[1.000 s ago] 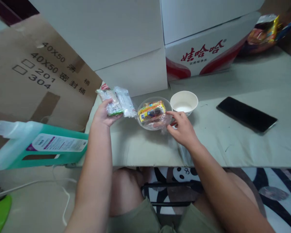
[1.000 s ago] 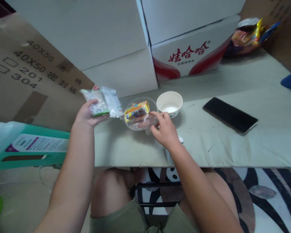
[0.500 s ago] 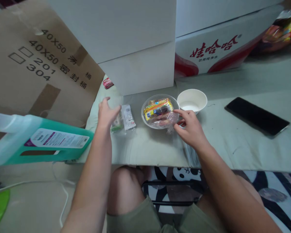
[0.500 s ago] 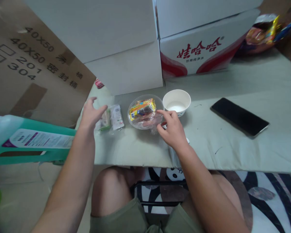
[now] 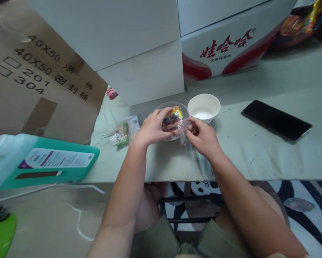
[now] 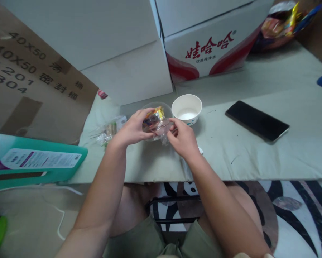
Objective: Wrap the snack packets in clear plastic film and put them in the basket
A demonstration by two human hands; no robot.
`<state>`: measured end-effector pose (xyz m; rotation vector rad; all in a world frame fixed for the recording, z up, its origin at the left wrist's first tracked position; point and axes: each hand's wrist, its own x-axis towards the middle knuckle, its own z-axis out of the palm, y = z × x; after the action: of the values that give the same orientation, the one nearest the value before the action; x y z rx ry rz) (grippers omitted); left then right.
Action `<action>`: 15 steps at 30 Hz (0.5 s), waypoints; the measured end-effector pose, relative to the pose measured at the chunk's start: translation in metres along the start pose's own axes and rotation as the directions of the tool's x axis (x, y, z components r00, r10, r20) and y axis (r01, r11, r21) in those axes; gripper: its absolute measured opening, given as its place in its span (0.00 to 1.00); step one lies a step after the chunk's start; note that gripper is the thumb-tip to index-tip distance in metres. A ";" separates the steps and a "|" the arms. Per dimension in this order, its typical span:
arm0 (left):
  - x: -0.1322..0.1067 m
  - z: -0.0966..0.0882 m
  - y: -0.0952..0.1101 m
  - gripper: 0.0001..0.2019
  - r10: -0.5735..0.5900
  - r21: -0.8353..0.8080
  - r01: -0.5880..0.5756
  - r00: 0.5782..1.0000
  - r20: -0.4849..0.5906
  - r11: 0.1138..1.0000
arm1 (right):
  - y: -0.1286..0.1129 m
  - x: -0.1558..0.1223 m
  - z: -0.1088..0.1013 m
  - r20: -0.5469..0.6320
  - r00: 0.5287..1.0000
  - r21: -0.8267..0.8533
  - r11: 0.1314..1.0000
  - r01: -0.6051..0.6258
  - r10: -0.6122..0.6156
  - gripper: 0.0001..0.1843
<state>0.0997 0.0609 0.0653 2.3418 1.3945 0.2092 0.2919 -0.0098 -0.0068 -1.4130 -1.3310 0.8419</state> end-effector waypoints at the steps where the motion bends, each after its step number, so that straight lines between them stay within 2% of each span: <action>1: 0.000 0.000 0.000 0.42 0.013 -0.006 -0.013 1.000 -0.001 1.000 | 0.000 0.000 0.000 -0.005 1.000 0.002 1.000 0.004 -0.004 0.24; 3: -0.003 0.000 0.001 0.40 0.038 -0.025 -0.039 0.999 -0.011 0.999 | -0.001 0.001 0.001 -0.004 1.000 0.009 1.000 0.025 -0.025 0.24; 7: -0.020 0.008 0.004 0.37 0.036 -0.023 -0.039 0.994 -0.105 0.999 | -0.001 -0.001 -0.003 0.015 0.995 0.003 0.996 0.094 -0.095 0.25; 10: -0.027 0.019 0.006 0.47 0.043 -0.005 -0.044 0.993 -0.109 0.999 | 0.000 -0.003 -0.005 0.044 0.995 0.026 0.996 0.088 -0.089 0.26; 12: -0.025 0.025 0.007 0.53 0.009 0.003 -0.009 0.993 -0.114 1.000 | 0.000 -0.004 -0.004 0.040 0.997 0.067 0.996 0.063 -0.066 0.25; 15: -0.018 0.028 0.008 0.52 -0.031 -0.018 0.029 0.988 -0.152 0.999 | 0.000 -0.005 -0.002 0.051 0.998 0.196 0.980 0.020 -0.031 0.25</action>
<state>0.1065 0.0349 0.0449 2.3328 1.4919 0.3967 0.2934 -0.0148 -0.0068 -1.2255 -1.2672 0.9721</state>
